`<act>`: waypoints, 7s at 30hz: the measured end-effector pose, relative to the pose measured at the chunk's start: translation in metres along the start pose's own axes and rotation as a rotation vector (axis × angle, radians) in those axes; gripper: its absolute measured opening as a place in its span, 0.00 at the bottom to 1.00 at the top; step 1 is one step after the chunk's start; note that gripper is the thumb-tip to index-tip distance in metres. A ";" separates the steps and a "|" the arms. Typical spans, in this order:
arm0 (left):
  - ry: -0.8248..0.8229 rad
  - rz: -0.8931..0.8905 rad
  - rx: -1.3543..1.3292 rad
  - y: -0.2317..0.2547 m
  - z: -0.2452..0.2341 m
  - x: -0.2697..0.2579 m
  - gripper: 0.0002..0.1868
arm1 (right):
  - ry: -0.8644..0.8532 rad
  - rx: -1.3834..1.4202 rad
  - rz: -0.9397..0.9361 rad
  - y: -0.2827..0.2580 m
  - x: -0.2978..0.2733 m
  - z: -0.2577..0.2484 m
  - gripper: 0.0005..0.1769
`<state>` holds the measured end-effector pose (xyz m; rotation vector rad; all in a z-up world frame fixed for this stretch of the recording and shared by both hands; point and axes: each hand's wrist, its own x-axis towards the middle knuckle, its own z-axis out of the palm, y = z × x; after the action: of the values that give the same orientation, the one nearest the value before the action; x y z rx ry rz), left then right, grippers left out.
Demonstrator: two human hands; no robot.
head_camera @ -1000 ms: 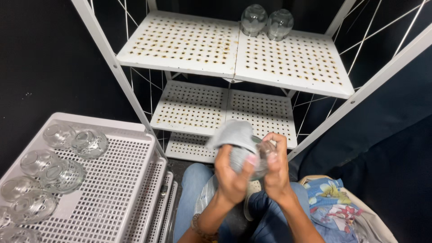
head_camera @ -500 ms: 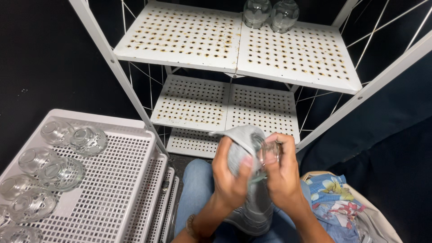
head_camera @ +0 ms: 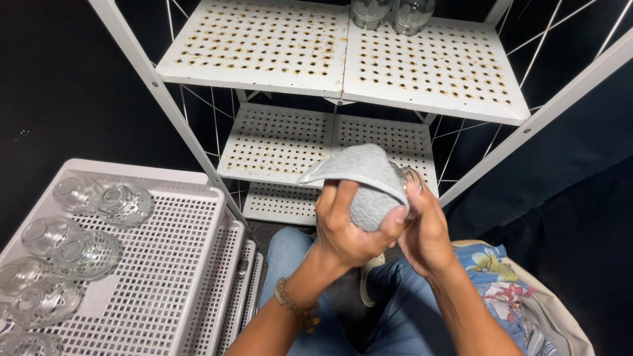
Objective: The person dries clear glass jars with a gray cloth, wiping the exterior and interior surfaces. The person places the dried jars on a white perforated shelf and picks up additional jars from a white plastic basket to continue drying.
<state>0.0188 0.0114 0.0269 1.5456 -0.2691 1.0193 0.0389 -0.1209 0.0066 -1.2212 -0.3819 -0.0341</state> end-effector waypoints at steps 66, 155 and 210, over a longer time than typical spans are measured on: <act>-0.204 -0.517 -0.451 -0.028 0.044 0.033 0.12 | -0.046 0.388 0.522 -0.012 0.031 -0.027 0.34; -0.190 -1.160 -0.547 -0.009 0.021 0.026 0.18 | -0.011 -0.247 -0.292 0.023 0.007 -0.049 0.38; -0.009 -1.137 -1.110 -0.020 0.018 -0.005 0.27 | 0.165 -0.768 -0.341 -0.009 0.018 0.009 0.56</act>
<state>0.0372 -0.0007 0.0105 0.4662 0.0753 -0.1130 0.0515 -0.1124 0.0229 -1.8775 -0.4447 -0.6191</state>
